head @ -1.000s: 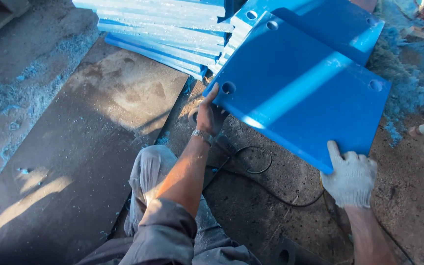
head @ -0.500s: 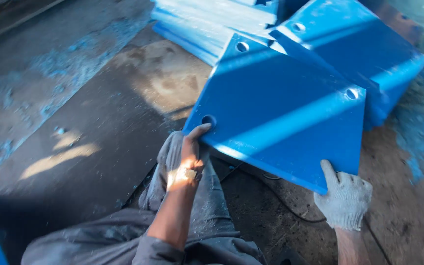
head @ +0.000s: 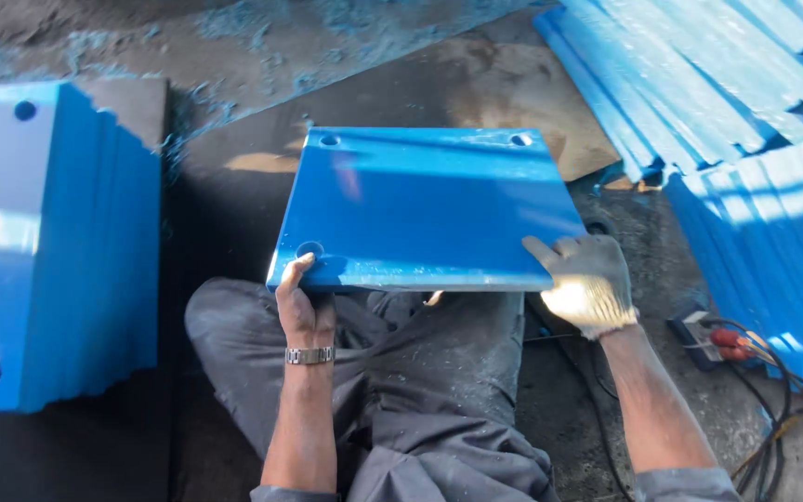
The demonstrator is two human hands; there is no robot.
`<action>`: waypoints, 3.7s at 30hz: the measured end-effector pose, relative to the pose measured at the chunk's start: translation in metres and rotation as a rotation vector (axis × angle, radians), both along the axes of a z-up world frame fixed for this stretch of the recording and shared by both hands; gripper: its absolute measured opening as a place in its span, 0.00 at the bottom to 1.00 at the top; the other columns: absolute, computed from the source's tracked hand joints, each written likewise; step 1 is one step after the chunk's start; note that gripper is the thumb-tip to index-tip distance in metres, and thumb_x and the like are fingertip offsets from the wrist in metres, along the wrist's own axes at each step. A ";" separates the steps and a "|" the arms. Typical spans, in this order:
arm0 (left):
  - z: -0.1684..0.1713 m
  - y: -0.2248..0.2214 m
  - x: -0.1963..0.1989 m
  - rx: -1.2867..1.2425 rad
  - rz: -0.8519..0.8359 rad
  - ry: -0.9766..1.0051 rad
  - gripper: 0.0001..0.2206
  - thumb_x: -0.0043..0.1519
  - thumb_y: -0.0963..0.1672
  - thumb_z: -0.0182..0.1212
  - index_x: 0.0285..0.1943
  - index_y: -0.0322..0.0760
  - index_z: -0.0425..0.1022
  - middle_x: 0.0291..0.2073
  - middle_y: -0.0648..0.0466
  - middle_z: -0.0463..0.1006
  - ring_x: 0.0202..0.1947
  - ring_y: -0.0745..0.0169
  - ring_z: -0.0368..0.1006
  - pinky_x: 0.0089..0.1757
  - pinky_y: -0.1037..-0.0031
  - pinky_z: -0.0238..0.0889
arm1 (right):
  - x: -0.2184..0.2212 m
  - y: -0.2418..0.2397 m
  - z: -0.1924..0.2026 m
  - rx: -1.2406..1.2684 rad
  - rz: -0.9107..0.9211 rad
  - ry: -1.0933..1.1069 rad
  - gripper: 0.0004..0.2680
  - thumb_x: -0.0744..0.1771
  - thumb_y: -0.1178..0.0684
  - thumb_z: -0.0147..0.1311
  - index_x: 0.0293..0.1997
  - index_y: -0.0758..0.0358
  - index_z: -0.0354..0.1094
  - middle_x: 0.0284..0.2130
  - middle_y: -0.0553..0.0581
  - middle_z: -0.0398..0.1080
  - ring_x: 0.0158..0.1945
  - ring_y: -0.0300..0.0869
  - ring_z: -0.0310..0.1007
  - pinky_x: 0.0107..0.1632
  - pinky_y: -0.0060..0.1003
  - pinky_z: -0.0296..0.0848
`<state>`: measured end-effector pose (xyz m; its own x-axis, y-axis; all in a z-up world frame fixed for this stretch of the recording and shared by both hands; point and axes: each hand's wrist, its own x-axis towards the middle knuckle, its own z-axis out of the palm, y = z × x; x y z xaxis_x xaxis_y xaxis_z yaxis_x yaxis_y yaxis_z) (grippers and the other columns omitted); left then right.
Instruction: Grinding the edges of blue plastic square plates using an angle grinder.
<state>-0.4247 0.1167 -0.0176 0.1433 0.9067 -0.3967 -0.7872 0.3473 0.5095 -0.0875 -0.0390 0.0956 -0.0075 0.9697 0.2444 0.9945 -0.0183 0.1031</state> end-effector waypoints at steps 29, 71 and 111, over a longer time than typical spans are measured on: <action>0.107 -0.032 0.041 0.974 -0.160 1.110 0.15 0.61 0.41 0.68 0.57 0.45 0.77 0.56 0.53 0.80 0.62 0.54 0.75 0.63 0.64 0.66 | 0.032 0.146 0.010 -0.101 -0.069 0.083 0.12 0.58 0.42 0.70 0.42 0.40 0.80 0.38 0.53 0.77 0.46 0.50 0.76 0.51 0.50 0.70; 0.006 0.132 0.082 1.661 -0.288 2.350 0.19 0.60 0.59 0.71 0.44 0.47 0.82 0.33 0.60 0.81 0.30 0.68 0.78 0.41 0.79 0.72 | 0.112 -0.077 -0.284 -0.118 -1.341 0.531 0.24 0.58 0.40 0.69 0.54 0.56 0.62 0.52 0.61 0.64 0.58 0.56 0.67 0.55 0.55 0.69; 0.069 0.063 0.110 1.563 -0.302 1.943 0.19 0.54 0.55 0.71 0.40 0.40 0.78 0.31 0.53 0.77 0.32 0.56 0.76 0.34 0.65 0.69 | 0.023 -0.044 -0.036 0.405 -0.368 2.399 0.17 0.63 0.61 0.57 0.56 0.74 0.62 0.41 0.71 0.73 0.42 0.59 0.78 0.48 0.55 0.81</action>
